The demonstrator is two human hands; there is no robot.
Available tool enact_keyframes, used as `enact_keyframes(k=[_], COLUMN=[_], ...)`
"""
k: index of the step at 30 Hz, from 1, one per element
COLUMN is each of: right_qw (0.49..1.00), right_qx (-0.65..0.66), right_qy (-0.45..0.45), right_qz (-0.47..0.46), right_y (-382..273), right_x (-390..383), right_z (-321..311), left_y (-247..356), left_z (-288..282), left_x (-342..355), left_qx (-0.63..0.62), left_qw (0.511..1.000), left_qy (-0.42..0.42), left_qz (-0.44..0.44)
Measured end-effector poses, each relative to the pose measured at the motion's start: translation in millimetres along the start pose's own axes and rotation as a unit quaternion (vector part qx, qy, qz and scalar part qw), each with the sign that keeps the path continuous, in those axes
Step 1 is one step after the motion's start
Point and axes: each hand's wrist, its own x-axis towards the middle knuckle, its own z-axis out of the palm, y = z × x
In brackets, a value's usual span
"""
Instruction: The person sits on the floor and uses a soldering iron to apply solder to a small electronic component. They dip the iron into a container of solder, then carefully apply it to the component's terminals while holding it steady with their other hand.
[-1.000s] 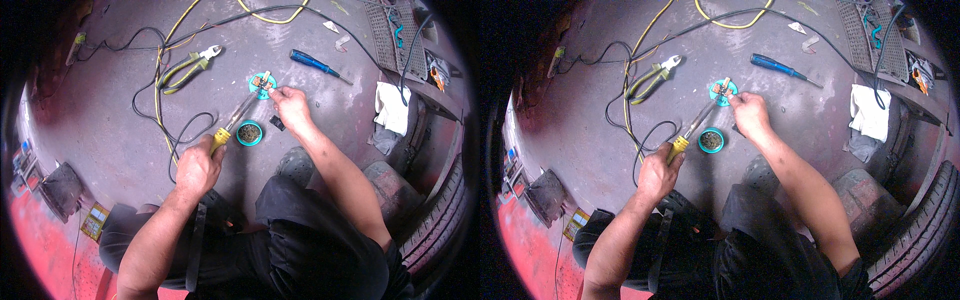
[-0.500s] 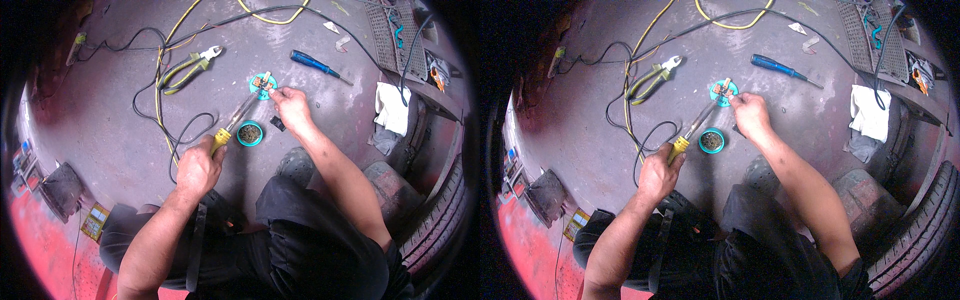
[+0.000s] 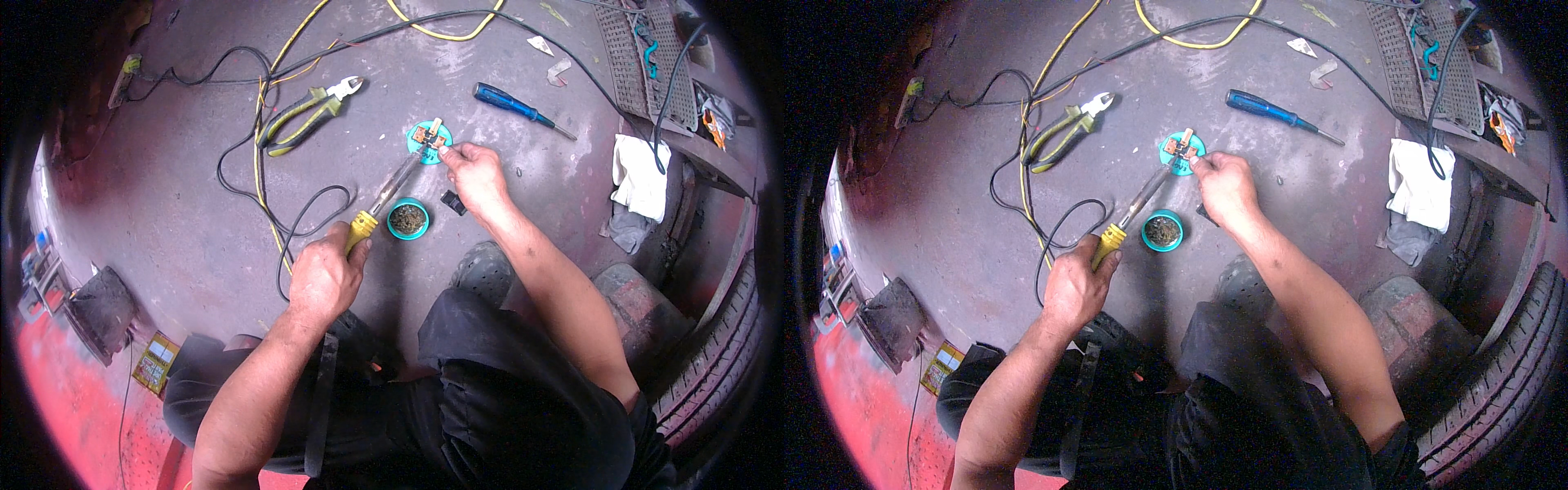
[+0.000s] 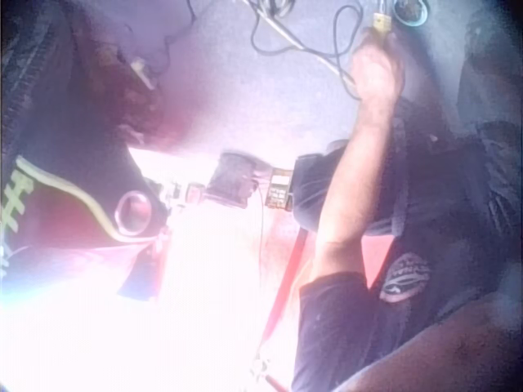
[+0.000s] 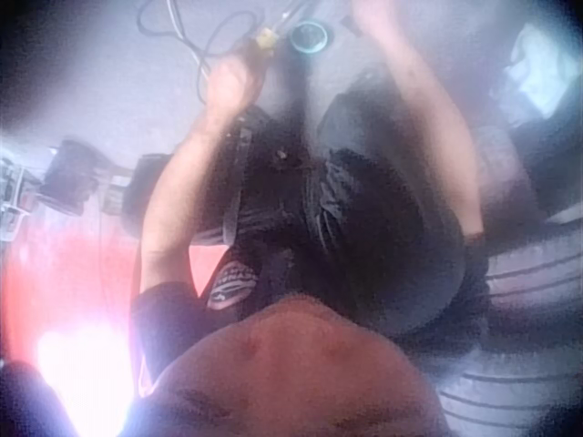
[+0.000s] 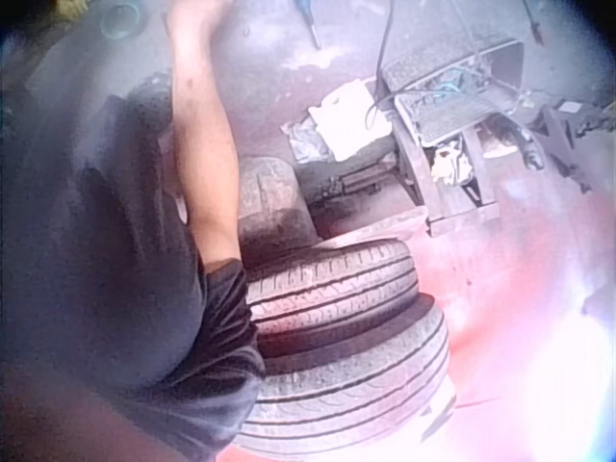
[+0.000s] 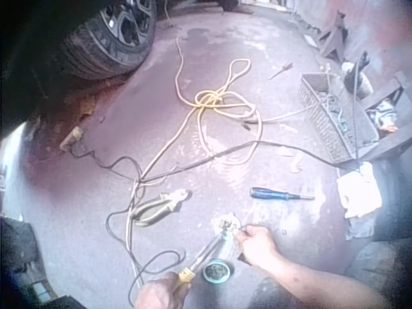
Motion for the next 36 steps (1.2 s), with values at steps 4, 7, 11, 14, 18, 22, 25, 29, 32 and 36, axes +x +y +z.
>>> enact_keyframes(k=[4, 7, 11, 14, 18, 22, 25, 29, 32, 36], right_qw=[1.000, 1.000, 1.000, 1.000, 1.000, 1.000, 1.000, 1.000, 1.000, 1.000], right_qx=[0.005, -0.003, 0.001, 0.002, 0.008, 0.004, -0.001, 0.002, 0.003, 0.009], right_qy=[0.001, 0.001, 0.002, 0.001, 0.001, 0.005, 0.005, 0.006, 0.006, 0.000], right_qz=[0.004, 0.008, 0.007, 0.007, 0.004, 0.008, 0.010, 0.010, 0.006, 0.013], right_y=[-2.5, -2.5, -1.5, -2.4, -0.8, -3.6, -6.4, -7.3, -6.5, -8.5], right_x=[-1.6, -1.0, -0.6, -1.1, -0.3, -1.9, -3.8, -4.5, -4.3, -5.3], right_z=[0.9, 0.3, 0.7, 0.2, 0.7, 0.8, 0.3, 0.4, 0.1, -0.1], left_y=[-2.7, -2.5, -2.9, -2.8, -0.7, -0.3, -1.0, -1.5, -0.2, -0.4], left_z=[1.6, 1.8, 2.2, 2.0, -0.4, 0.0, 0.8, 1.5, 0.6, 0.6], left_x=[0.0, 0.0, 0.3, 0.6, -0.1, -0.2, -0.3, -0.3, -0.4, -0.5], left_qx=[-0.001, -0.005, -0.006, -0.010, -0.013, -0.021, -0.020, -0.021, -0.025, -0.022], left_qw=[1.000, 1.000, 1.000, 1.000, 1.000, 1.000, 1.000, 1.000, 1.000, 1.000], left_qy=[0.005, 0.006, 0.007, 0.003, -0.002, 0.006, 0.008, 0.010, 0.009, 0.007], left_qz=[0.008, 0.011, 0.013, 0.011, 0.003, 0.004, 0.004, 0.005, 0.002, 0.003])
